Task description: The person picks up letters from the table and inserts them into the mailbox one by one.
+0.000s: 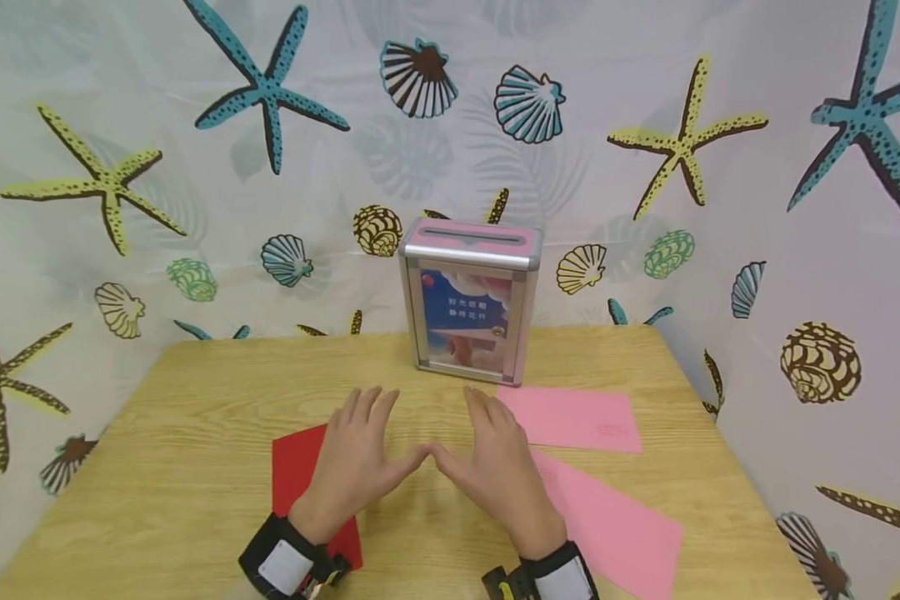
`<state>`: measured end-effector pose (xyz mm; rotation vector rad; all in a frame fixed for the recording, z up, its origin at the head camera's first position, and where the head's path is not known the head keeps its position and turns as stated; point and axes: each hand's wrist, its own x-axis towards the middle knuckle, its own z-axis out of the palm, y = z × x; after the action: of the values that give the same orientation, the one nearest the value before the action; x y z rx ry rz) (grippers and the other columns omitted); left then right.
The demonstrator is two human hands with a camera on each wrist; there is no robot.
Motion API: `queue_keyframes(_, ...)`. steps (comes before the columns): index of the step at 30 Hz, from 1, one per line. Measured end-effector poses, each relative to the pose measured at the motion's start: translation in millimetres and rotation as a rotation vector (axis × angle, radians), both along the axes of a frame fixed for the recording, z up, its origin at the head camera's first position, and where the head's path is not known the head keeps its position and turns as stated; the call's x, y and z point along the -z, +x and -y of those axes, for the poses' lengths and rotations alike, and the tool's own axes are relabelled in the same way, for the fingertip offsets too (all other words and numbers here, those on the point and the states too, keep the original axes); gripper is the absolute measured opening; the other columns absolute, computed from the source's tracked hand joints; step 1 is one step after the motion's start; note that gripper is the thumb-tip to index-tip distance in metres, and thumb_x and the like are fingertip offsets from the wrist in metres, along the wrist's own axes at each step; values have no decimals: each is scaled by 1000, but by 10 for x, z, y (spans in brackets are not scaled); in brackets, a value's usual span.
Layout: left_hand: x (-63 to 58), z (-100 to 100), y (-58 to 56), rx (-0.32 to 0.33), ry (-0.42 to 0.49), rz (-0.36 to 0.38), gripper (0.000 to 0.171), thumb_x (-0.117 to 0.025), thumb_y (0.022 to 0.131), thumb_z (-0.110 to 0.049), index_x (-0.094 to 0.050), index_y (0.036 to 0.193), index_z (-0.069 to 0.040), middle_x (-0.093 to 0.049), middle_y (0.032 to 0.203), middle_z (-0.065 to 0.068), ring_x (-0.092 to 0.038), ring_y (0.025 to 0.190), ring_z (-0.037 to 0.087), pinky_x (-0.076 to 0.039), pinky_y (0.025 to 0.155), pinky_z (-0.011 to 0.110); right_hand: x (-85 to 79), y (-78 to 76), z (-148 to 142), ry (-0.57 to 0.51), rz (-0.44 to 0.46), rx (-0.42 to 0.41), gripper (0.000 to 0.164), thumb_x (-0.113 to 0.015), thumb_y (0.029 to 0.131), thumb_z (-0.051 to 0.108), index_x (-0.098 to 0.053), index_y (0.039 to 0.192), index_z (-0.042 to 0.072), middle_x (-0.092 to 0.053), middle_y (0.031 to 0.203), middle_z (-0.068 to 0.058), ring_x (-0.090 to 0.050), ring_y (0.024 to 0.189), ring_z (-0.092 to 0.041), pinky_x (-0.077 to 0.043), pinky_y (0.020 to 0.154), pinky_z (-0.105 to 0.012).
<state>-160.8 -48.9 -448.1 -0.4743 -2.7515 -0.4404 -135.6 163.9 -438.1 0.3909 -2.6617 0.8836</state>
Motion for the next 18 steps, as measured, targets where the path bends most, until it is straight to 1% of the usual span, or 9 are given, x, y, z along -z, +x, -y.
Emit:
queue_keyframes(2,64,10,48,-15,6,50,90,-63,86,-73,-53,148,-9,-51,151,22,-41,144,50,-36,111,72,84,42,-14,10,56,7,91,-80,87,45,-41,154,-2,-50,152,-26,-45,141,-49,-43,109,-66)
queue_keyframes(4,137,20,106,-33,17,122,92,-62,85,-74,-50,152,-11,-46,156,22,-33,148,51,-28,115,75,162,87,-52,25,109,14,94,-79,87,48,-38,156,0,-47,155,-25,-41,143,-51,-40,110,-68)
queue_keyframes(7,239,33,192,-65,17,221,98,-60,84,-77,-44,156,-14,-38,161,22,-23,153,52,-16,118,77,251,147,-137,55,161,21,99,-77,87,54,-34,159,2,-42,158,-25,-37,145,-53,-36,111,-71)
queue_keyframes(9,280,46,229,-84,0,261,101,-60,83,-79,-41,158,-14,-35,163,23,-19,154,52,-11,119,77,288,177,-187,80,164,31,101,-76,86,59,-33,159,3,-40,159,-26,-35,146,-55,-34,112,-73)
queue_keyframes(11,304,61,258,-98,-11,283,103,-60,82,-79,-40,159,-15,-34,164,22,-17,155,52,-8,119,78,314,206,-221,102,151,45,103,-76,85,61,-33,159,3,-40,159,-27,-34,146,-56,-32,111,-76)
queue_keyframes(15,330,81,325,-98,-2,321,106,-61,80,-81,-37,160,-14,-32,165,22,-14,155,51,-6,118,78,374,298,-240,119,117,73,107,-77,82,64,-34,157,0,-41,158,-25,-35,145,-56,-33,108,-78)
queue_keyframes(18,350,107,391,-92,9,350,107,-59,80,-83,-37,160,-15,-32,165,22,-13,155,52,-6,117,79,419,381,-208,120,132,65,112,-76,81,66,-30,159,0,-40,160,-25,-34,146,-56,-32,107,-79)
